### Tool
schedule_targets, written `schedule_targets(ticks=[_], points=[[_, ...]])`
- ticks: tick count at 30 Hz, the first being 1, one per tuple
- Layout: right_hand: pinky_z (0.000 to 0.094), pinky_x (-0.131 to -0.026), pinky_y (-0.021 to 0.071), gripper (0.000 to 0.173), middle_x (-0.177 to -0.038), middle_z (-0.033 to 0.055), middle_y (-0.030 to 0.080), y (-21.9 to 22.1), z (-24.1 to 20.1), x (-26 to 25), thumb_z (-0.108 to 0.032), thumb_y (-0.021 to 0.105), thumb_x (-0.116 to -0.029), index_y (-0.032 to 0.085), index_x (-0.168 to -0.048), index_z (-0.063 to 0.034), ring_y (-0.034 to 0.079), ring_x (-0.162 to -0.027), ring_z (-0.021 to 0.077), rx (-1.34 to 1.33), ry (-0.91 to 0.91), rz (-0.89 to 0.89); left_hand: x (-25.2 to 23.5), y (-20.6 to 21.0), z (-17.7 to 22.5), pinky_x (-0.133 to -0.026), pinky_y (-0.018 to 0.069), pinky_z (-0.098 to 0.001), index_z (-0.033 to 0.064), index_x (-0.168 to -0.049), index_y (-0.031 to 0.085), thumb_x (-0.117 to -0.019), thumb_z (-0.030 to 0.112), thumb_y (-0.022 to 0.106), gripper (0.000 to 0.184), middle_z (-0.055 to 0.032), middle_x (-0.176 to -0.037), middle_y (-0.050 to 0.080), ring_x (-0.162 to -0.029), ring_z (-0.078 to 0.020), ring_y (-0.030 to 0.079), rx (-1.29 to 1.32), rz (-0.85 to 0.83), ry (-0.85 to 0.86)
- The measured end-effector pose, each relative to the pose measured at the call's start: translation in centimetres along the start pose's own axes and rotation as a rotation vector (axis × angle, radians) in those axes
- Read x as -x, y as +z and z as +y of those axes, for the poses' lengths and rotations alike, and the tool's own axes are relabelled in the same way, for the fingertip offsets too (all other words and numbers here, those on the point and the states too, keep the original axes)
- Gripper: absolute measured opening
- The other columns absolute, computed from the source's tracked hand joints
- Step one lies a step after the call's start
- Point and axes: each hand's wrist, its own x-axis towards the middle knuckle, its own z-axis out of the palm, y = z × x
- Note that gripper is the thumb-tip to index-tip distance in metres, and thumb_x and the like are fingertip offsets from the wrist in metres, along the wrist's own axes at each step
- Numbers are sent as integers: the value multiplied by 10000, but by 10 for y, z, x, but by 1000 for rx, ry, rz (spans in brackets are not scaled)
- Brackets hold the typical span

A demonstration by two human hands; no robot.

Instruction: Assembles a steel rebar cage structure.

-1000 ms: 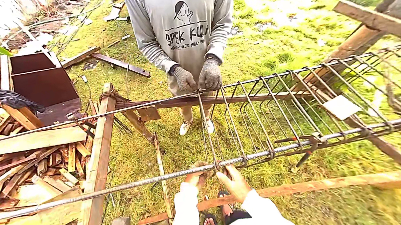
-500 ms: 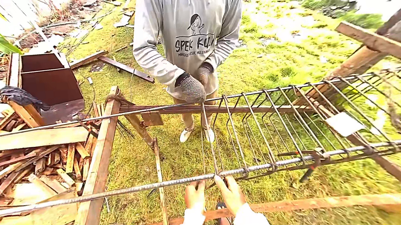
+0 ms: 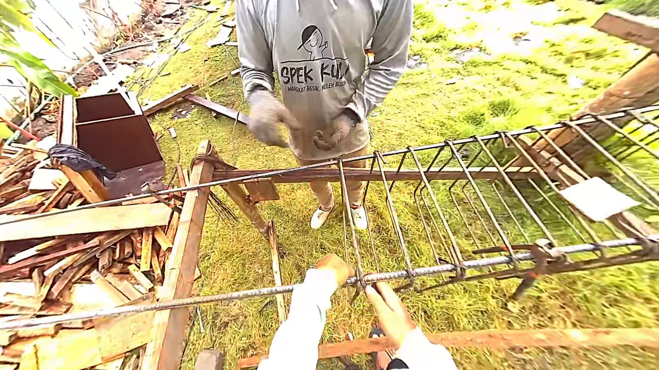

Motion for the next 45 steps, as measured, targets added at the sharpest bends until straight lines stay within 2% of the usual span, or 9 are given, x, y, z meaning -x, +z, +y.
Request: schedule_targets(ticks=[4,7,16,21,28,33,40,43,45], points=[[323,-689,549,335,-951,88,706,-7,13,3,-170,422,-1087,659,-1231,19,635,-715,125,-26,5,118,16,15,-7,-955,476,-589,71,-1087,716,-1046,390,502,386,-156,-1108,698,-1069,-312,657,-17,171,62],[491,-1017,526,306,-1131,207,723,-8,-2,3,-135,493,-1061,709,-1199,31,698,-1082,321,300,-43,160,31,28,-7,-1028,434,-532,97,-1061,714,-1070,436,445,432,-110,-1058,710,-1059,-264,657,-43,311,90],[502,-1036,509,385,-1360,169,624,-8,-53,-1,-214,395,-1081,621,-1369,-94,626,-1244,330,849,204,-182,29,90,-35,-1200,300,-484,134,-1248,747,-990,450,601,434,-25,-1250,725,-1241,-220,618,-15,785,419],[487,-1045,506,476,-1322,197,619,-20,-50,14,-342,438,-1093,556,-1450,-47,637,-1201,339,741,90,-213,10,104,-45,-1152,369,-564,140,-1146,798,-963,428,641,375,-23,-1154,763,-1132,-240,690,82,1002,578],[552,-997,508,405,-1126,201,719,-33,-88,-2,-287,416,-1084,705,-1201,-29,683,-1109,345,687,175,-330,-7,118,-52,-1100,402,-602,197,-1168,799,-991,380,609,318,6,-1183,758,-1125,-226,696,51,1194,718],[315,-555,448,302,-724,-7,572,-45,-91,-25,-291,481,-1061,695,-974,-96,506,-568,102,400,355,-374,-4,119,-52,-1120,361,-630,174,-1272,744,-946,383,583,419,-24,-1293,711,-1229,-269,642,-11,1143,732],[400,-649,551,579,-829,83,656,-59,-126,-44,-548,402,-1077,686,-1095,-44,625,-653,181,731,314,-507,-16,138,-37,-1122,361,-664,137,-1196,778,-864,344,737,394,-44,-1225,742,-1212,-334,653,112,1296,660],[515,-852,546,655,-995,183,696,-60,-163,-62,-602,441,-1049,679,-1162,-3,683,-865,300,878,271,-440,-13,136,-35,-1132,360,-653,141,-1205,774,-882,328,727,375,-37,-1228,740,-1221,-327,651,111,1298,643],[436,-790,566,606,-965,146,695,-47,-169,-67,-575,514,-1034,664,-1199,-11,678,-801,230,944,278,-529,-9,135,-36,-1134,354,-662,132,-1189,779,-882,302,727,355,-49,-1242,735,-1234,-347,643,109,1274,646]])
